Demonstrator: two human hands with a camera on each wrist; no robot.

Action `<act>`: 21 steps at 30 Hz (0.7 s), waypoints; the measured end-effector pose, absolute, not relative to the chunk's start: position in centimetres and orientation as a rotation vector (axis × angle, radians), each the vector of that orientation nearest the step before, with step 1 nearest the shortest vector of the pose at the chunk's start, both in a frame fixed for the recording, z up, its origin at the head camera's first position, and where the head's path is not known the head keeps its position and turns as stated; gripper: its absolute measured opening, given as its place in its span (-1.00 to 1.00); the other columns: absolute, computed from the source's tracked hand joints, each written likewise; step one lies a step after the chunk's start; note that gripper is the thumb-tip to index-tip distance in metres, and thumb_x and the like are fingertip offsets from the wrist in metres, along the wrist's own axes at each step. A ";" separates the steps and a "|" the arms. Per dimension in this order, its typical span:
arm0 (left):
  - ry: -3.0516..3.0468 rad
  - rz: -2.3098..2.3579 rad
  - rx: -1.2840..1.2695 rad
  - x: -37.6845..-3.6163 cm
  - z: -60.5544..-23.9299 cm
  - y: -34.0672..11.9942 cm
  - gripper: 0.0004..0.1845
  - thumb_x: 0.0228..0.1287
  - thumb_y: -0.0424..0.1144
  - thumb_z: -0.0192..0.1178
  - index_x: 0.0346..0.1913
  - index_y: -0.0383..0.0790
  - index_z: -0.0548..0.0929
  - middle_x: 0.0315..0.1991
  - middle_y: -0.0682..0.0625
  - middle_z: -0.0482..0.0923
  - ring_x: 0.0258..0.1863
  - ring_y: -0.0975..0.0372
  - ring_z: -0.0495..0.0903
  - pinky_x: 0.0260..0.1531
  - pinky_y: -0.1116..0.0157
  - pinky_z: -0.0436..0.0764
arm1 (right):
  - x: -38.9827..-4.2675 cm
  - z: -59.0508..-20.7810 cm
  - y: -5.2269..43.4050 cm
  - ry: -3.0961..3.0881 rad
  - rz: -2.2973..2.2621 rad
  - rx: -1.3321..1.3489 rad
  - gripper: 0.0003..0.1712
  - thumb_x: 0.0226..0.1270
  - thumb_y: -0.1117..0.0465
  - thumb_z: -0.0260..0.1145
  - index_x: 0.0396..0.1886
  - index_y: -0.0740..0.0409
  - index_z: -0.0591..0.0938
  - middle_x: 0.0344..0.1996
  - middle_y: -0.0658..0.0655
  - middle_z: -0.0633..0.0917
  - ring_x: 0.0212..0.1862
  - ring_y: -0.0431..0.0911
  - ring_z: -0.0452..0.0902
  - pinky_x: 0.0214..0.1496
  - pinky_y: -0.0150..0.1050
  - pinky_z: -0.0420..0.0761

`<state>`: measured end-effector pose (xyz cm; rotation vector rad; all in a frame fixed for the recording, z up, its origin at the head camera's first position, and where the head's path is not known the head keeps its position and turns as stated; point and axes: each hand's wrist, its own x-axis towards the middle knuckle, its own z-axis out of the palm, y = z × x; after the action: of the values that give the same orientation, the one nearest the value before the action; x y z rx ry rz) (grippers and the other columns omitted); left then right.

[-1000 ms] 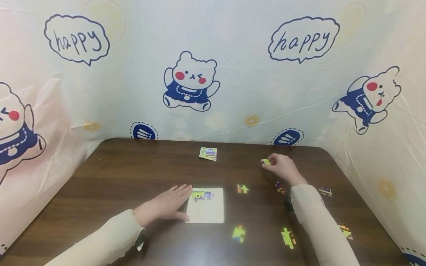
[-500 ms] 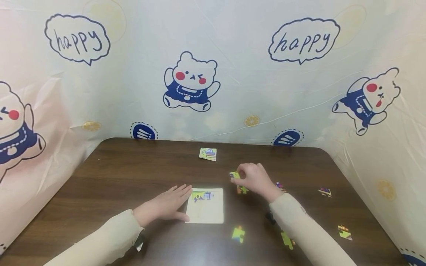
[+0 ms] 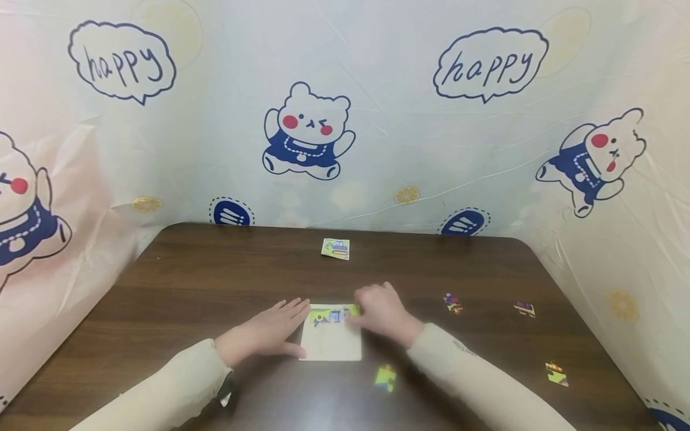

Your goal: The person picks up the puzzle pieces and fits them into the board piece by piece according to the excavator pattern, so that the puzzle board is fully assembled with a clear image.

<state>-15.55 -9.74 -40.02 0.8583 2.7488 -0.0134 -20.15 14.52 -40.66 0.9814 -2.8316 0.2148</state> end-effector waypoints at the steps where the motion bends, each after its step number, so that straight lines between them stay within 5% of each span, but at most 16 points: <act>1: 2.747 -0.010 0.857 -15.5 -40.0 -9.7 -0.05 0.07 0.27 0.15 0.36 -0.36 0.19 0.37 -0.15 0.10 0.35 0.06 0.05 0.27 0.10 0.08 | -20.2 -40.8 14.4 -2.827 0.187 0.977 -0.63 -0.05 -0.18 0.41 -0.55 0.01 0.59 -0.69 -0.16 0.42 -0.56 -0.23 0.27 -0.43 -0.27 0.23; 10: 2.743 -0.002 0.846 -15.5 -39.9 -9.7 -0.05 0.06 0.27 0.15 0.35 -0.36 0.20 0.37 -0.15 0.11 0.35 0.06 0.05 0.27 0.10 0.08 | -20.0 -41.1 13.3 -2.833 0.081 0.957 -0.54 -0.05 -0.27 0.37 -0.62 0.01 0.56 -0.75 -0.14 0.36 -0.60 -0.19 0.25 -0.47 -0.24 0.20; 21: 2.738 0.009 0.832 -15.6 -40.1 -9.7 -0.04 0.06 0.27 0.15 0.36 -0.34 0.18 0.38 -0.14 0.08 0.36 0.07 0.03 0.28 0.11 0.06 | -19.7 -40.4 14.1 -2.770 0.163 1.223 -0.60 0.01 -0.09 0.42 -0.22 0.05 0.72 -0.46 -0.05 0.57 -0.47 -0.21 0.38 -0.48 -0.32 0.24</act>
<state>-15.58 -9.73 -40.07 0.8323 2.7380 0.0085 -19.71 14.10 -40.37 1.2234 -2.7703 0.1631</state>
